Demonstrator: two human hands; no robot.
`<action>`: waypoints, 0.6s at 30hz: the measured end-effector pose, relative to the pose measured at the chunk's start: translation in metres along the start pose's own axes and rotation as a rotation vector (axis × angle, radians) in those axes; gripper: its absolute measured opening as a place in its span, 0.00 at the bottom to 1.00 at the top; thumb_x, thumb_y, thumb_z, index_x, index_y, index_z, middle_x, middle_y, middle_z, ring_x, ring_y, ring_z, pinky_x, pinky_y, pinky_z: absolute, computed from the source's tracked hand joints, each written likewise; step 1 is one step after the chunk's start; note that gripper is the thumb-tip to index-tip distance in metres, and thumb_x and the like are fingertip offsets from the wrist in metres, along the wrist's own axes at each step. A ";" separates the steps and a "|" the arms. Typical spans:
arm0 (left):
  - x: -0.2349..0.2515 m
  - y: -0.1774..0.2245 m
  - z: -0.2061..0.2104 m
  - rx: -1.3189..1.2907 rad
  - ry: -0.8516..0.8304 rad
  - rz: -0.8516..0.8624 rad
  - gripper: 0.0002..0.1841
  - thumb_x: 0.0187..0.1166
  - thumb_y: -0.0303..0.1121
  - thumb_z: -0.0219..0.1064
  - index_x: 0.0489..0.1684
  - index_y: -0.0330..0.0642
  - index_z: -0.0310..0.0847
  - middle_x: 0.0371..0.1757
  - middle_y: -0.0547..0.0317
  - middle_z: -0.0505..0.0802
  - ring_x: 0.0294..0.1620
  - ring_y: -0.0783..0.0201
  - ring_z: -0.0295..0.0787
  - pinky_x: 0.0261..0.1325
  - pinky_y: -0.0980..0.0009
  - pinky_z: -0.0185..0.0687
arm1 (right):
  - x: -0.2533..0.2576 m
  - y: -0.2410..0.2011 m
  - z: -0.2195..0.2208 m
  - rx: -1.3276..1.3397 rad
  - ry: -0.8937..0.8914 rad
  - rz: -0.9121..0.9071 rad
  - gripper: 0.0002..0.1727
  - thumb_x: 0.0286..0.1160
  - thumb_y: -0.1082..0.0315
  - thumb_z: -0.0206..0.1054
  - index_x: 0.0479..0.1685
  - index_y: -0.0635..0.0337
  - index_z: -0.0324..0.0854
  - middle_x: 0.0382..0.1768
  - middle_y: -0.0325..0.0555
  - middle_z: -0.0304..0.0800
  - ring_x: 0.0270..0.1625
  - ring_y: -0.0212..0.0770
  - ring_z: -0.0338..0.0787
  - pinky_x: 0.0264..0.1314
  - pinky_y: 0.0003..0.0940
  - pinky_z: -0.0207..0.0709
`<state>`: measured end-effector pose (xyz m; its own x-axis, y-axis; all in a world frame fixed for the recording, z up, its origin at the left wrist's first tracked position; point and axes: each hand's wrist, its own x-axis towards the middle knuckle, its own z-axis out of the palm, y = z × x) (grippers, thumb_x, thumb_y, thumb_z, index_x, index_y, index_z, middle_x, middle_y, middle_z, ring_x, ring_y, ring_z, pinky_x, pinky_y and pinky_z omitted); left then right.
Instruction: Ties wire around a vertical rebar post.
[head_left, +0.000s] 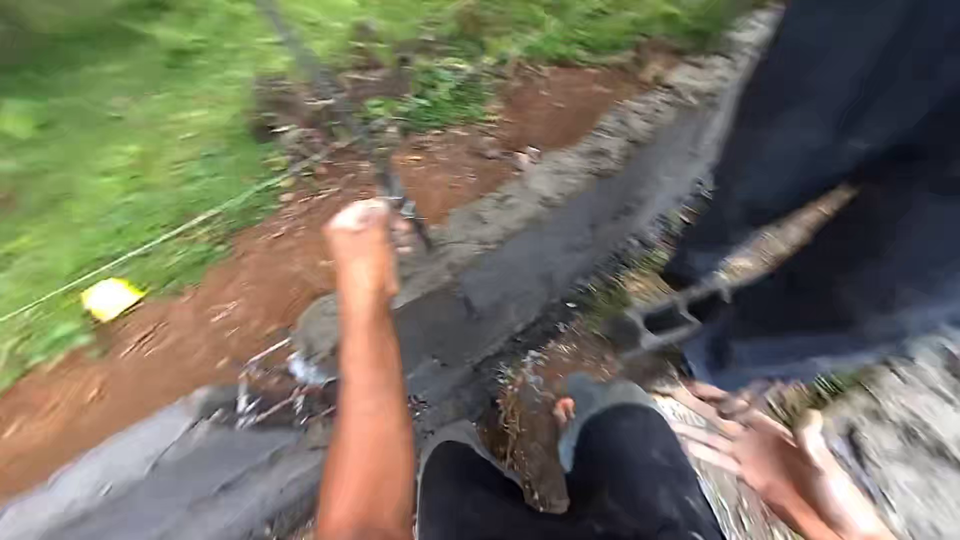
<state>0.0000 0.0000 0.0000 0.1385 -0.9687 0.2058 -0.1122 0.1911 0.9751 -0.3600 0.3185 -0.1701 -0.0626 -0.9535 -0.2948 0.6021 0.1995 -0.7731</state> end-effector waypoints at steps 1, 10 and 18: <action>0.003 0.002 -0.001 0.012 -0.005 -0.019 0.10 0.91 0.32 0.54 0.51 0.37 0.81 0.25 0.67 0.86 0.20 0.73 0.81 0.27 0.74 0.82 | 0.009 -0.010 0.009 -0.062 0.078 0.050 0.58 0.63 0.13 0.50 0.75 0.58 0.75 0.65 0.54 0.92 0.63 0.56 0.94 0.64 0.51 0.90; 0.002 -0.004 -0.005 -0.040 0.005 -0.080 0.12 0.92 0.30 0.55 0.55 0.34 0.84 0.22 0.63 0.88 0.18 0.72 0.81 0.24 0.76 0.79 | 0.032 -0.062 0.075 -0.194 -0.071 0.192 0.65 0.53 0.08 0.47 0.69 0.63 0.80 0.59 0.56 0.94 0.59 0.54 0.96 0.60 0.47 0.91; 0.001 -0.004 -0.008 -0.071 0.006 -0.103 0.12 0.92 0.31 0.57 0.55 0.35 0.85 0.22 0.63 0.88 0.18 0.73 0.80 0.23 0.77 0.78 | 0.050 -0.058 0.134 -0.489 -0.405 0.054 0.16 0.80 0.62 0.66 0.60 0.57 0.89 0.46 0.48 0.94 0.43 0.36 0.92 0.50 0.31 0.87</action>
<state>0.0085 -0.0001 -0.0029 0.1511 -0.9829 0.1048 -0.0267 0.1019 0.9944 -0.2917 0.2290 -0.0650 0.3211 -0.9300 -0.1786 0.1567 0.2382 -0.9585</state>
